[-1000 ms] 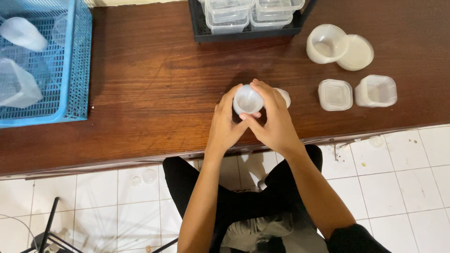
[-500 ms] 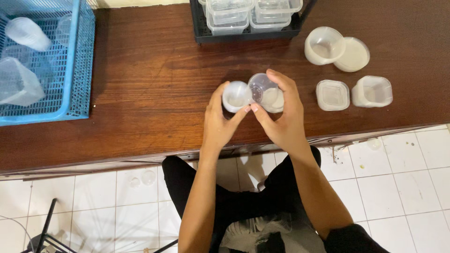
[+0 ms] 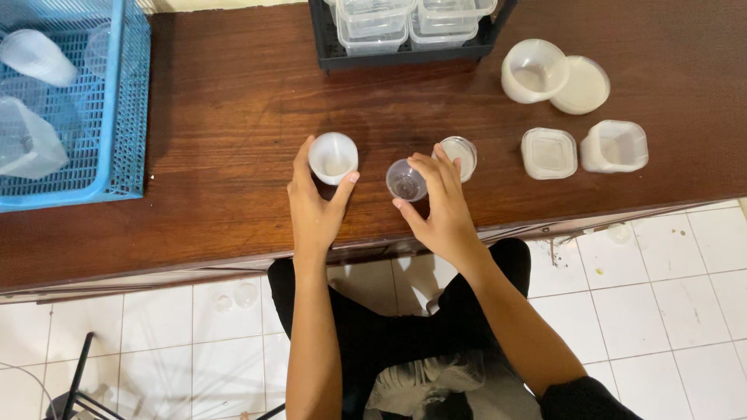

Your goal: The person sits on the floor and organizes clear plastic containers and lids on a wooden table. They open and close containers, match lids to bases, and place them on a black metal rack.

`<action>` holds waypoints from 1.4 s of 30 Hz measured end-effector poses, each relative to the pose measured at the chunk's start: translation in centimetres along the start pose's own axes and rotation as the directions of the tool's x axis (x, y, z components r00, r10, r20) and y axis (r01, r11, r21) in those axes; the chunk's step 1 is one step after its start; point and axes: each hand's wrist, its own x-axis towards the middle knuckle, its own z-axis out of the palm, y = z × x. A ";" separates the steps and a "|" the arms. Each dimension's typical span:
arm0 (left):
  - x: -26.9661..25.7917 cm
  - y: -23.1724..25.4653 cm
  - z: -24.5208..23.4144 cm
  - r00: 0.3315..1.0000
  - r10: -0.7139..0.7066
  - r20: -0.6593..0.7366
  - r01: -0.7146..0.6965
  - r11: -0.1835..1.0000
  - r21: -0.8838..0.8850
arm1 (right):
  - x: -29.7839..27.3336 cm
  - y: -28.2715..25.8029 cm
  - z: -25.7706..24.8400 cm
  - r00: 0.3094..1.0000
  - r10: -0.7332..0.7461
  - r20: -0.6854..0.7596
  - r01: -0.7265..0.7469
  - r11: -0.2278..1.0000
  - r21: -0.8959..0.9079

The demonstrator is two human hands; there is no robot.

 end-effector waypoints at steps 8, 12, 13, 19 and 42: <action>-0.1 0.0 -0.1 1.000 -0.004 0.013 0.003 0.999 0.050 | 0.2 -0.3 -1.0 0.999 0.015 0.050 -0.017 0.999 0.040; -0.2 -0.5 0.0 0.994 -0.092 0.058 0.093 0.996 -0.012 | 0.6 1.1 -3.4 0.995 0.045 -0.094 -0.033 0.992 0.123; -0.6 -0.7 -0.1 1.000 -0.007 -0.005 0.007 0.997 0.079 | 0.7 1.8 -4.2 0.992 0.066 -0.106 -0.055 0.994 0.098; -3.0 -1.3 1.7 0.914 0.298 -0.276 -0.279 0.954 0.105 | 1.7 5.3 -6.5 0.995 0.096 -0.013 -0.096 0.995 -0.024; -4.9 3.3 6.7 0.966 0.258 0.025 -0.256 0.937 0.237 | 5.7 10.5 -8.2 0.973 0.114 0.202 -0.070 0.975 -0.213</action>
